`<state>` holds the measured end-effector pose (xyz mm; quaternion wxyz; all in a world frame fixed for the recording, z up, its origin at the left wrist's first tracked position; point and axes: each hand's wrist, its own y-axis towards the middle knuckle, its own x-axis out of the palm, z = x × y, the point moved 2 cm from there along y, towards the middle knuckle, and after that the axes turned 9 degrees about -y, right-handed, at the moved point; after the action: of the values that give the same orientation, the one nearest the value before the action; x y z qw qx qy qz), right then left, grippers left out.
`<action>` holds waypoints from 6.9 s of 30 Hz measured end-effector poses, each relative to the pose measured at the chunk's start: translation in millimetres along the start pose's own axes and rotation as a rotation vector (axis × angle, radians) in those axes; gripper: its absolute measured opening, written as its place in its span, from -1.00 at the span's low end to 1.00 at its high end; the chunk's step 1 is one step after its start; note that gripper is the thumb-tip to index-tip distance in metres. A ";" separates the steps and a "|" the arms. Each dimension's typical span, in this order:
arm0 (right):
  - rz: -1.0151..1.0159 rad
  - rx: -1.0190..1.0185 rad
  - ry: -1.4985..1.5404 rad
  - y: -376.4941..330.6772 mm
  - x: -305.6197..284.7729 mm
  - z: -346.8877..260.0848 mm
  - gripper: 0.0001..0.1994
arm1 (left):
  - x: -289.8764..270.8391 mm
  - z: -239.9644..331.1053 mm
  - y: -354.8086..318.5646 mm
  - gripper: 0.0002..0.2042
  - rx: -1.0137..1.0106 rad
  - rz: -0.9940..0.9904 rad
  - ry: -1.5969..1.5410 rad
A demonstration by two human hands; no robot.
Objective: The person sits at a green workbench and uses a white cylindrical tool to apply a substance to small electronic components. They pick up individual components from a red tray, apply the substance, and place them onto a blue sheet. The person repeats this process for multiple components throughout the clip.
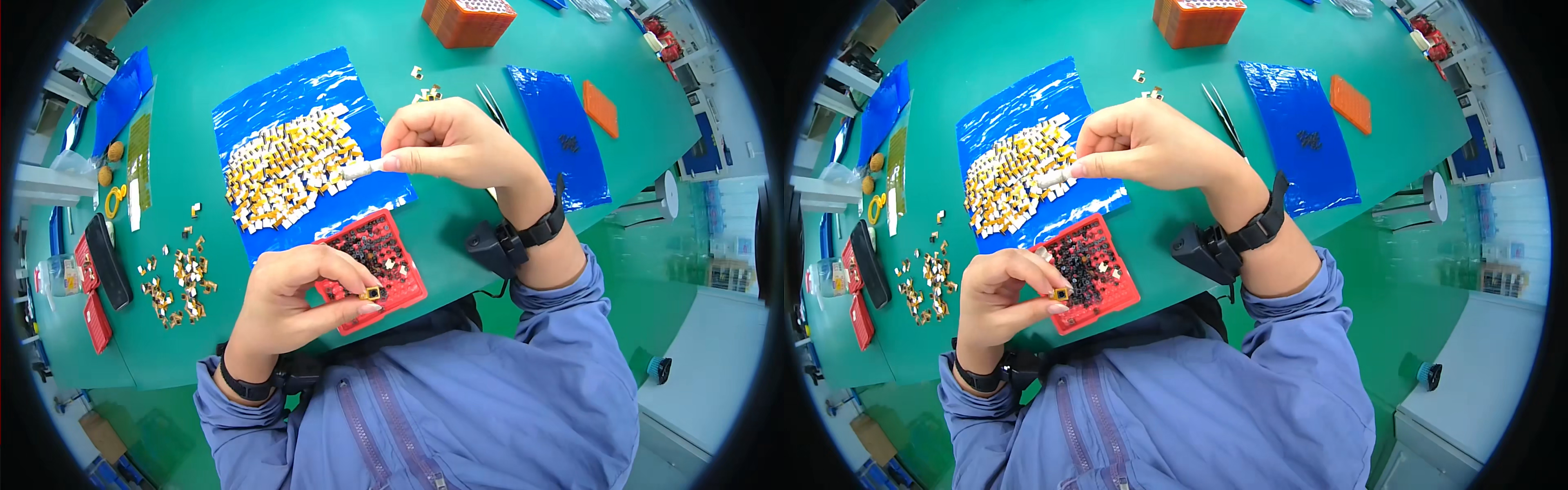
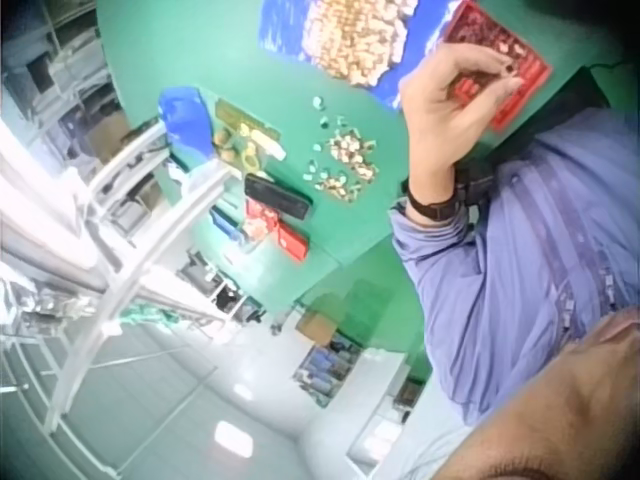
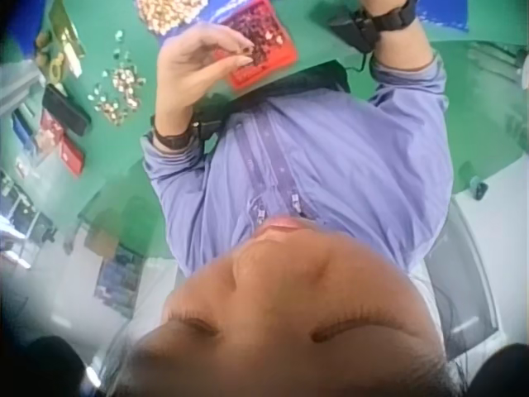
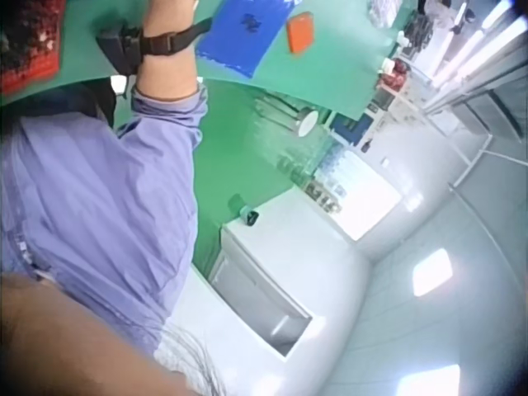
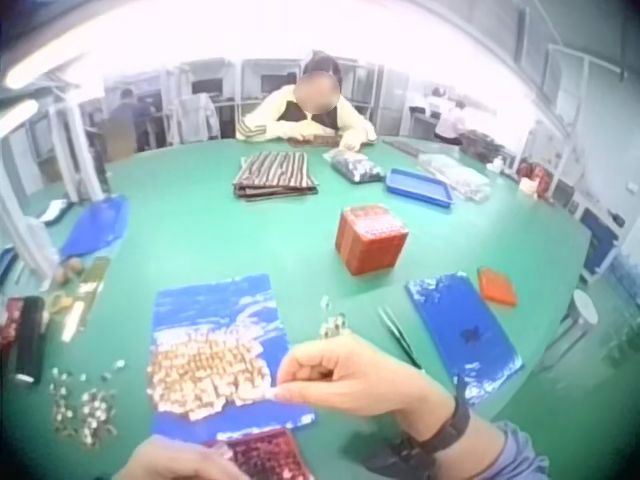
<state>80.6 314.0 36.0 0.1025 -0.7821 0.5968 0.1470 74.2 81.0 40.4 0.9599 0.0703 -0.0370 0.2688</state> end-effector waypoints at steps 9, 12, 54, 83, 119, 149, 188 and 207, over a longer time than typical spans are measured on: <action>0.108 -0.100 -0.006 -0.3 1.0 -5.3 -0.89 | -1.8 -1.1 1.6 -0.83 0.148 0.004 0.129; 0.175 -0.110 0.038 -7.0 -9.4 -13.8 -0.86 | -4.9 -2.7 2.9 -0.83 0.109 0.019 0.133; 0.455 -0.378 -0.773 -100.3 60.0 -51.6 -0.66 | 2.5 -1.3 -9.1 -0.81 0.078 0.170 -0.145; 0.413 -0.368 -0.778 -93.2 82.5 -50.8 -0.60 | 2.7 -3.0 -11.4 -0.74 0.196 0.170 0.163; 0.524 -0.459 -0.839 -98.3 78.6 -44.5 -0.69 | 8.3 2.8 -12.5 -0.67 0.286 0.047 0.002; 0.523 -0.481 -0.977 -98.8 79.4 -46.4 -0.72 | 4.6 -0.4 -7.3 -0.79 0.022 0.015 -0.396; 0.520 -0.477 -0.849 -99.8 85.4 -42.0 -0.72 | 5.8 -2.9 -6.8 -0.78 -0.001 -0.005 -0.365; 0.509 -0.460 -0.818 -100.2 89.0 -38.5 -0.72 | 2.6 -3.4 -8.5 -0.77 0.027 0.005 -0.280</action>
<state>203.1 247.5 39.2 0.1137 -0.4937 0.6315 0.5870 81.0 75.6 36.3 0.9437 0.1201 -0.1671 0.2591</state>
